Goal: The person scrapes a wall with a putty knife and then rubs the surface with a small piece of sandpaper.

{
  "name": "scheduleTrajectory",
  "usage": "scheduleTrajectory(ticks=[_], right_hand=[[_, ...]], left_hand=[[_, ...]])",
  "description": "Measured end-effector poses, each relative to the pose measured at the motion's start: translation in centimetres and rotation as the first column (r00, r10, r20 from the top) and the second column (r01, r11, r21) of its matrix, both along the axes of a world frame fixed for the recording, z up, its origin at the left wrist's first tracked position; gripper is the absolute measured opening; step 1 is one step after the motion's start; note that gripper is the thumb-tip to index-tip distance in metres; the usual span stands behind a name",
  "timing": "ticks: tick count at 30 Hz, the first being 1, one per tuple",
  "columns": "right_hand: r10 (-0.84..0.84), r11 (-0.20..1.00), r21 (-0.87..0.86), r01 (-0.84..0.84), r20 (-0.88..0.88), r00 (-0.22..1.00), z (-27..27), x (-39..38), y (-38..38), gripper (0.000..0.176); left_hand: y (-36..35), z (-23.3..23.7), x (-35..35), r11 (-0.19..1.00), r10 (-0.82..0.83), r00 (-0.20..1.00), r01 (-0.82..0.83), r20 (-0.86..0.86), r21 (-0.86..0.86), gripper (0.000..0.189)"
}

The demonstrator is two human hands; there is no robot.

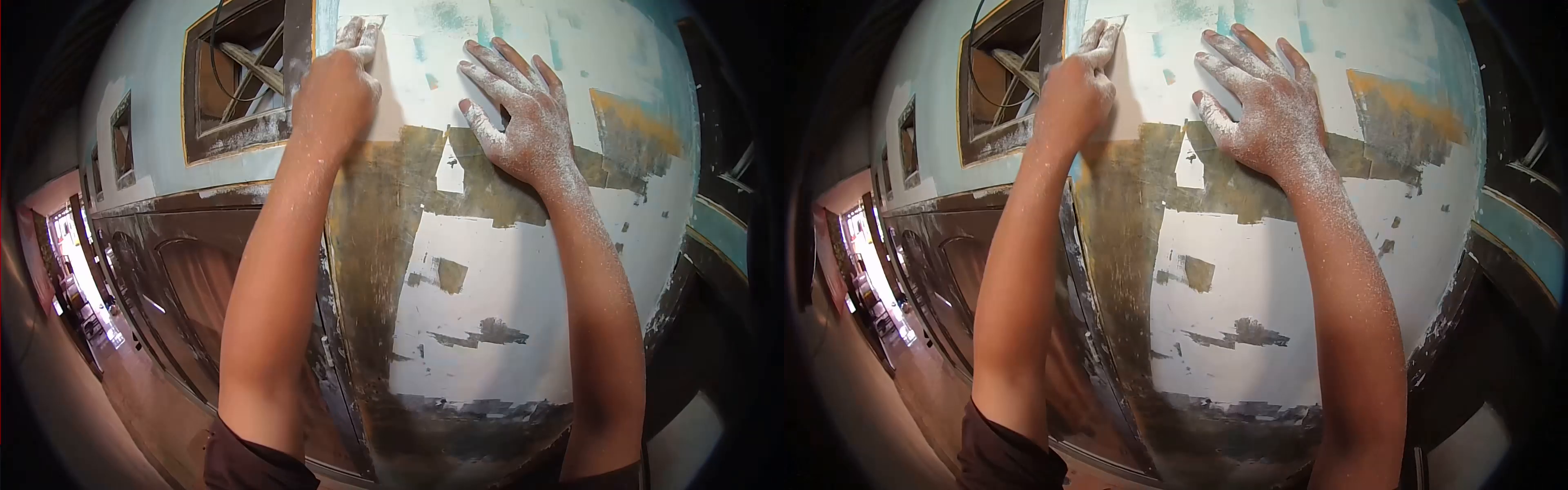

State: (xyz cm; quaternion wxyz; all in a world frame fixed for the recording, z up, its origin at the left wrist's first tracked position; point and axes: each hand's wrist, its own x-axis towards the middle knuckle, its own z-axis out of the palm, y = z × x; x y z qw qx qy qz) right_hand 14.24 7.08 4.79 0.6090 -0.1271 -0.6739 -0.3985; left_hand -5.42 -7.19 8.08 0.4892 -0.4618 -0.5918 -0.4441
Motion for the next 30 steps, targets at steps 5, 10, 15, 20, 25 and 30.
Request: scheduleTrajectory(ticks=[5,10,15,20,25,30], right_hand=[[0.002,1.000,0.002,-0.002,0.008,1.000,0.1,0.1,-0.1,0.048],[0.006,1.000,-0.012,-0.006,0.009,1.000,0.0,0.2,-0.3,0.048],[0.021,1.000,-0.020,-0.020,0.013,1.000,-0.1,0.2,-0.3,0.047],[0.045,0.998,-0.036,-0.044,0.019,0.999,0.0,0.3,-0.7,0.046],[0.012,0.999,-0.041,-0.011,0.032,0.999,0.0,0.3,-0.7,0.049],[0.008,0.999,-0.045,-0.006,0.051,0.999,-0.2,0.6,-0.6,0.050]], left_hand=[[0.2,3.3,-1.3,0.999,0.052,0.994,-0.054,-0.100,-0.010,0.037],[0.4,5.3,-1.4,0.999,0.041,0.994,-0.039,-0.103,0.020,0.039],[0.2,7.9,-0.4,0.994,0.103,0.993,-0.105,-0.062,-0.030,0.040],[0.5,9.0,-0.5,0.995,0.095,0.995,-0.095,-0.023,-0.035,0.041],[1.1,6.3,-0.2,0.998,-0.016,0.991,0.025,-0.136,0.062,0.048],[0.0,1.9,1.9,0.999,-0.045,0.999,0.045,-0.021,-0.012,0.042]])
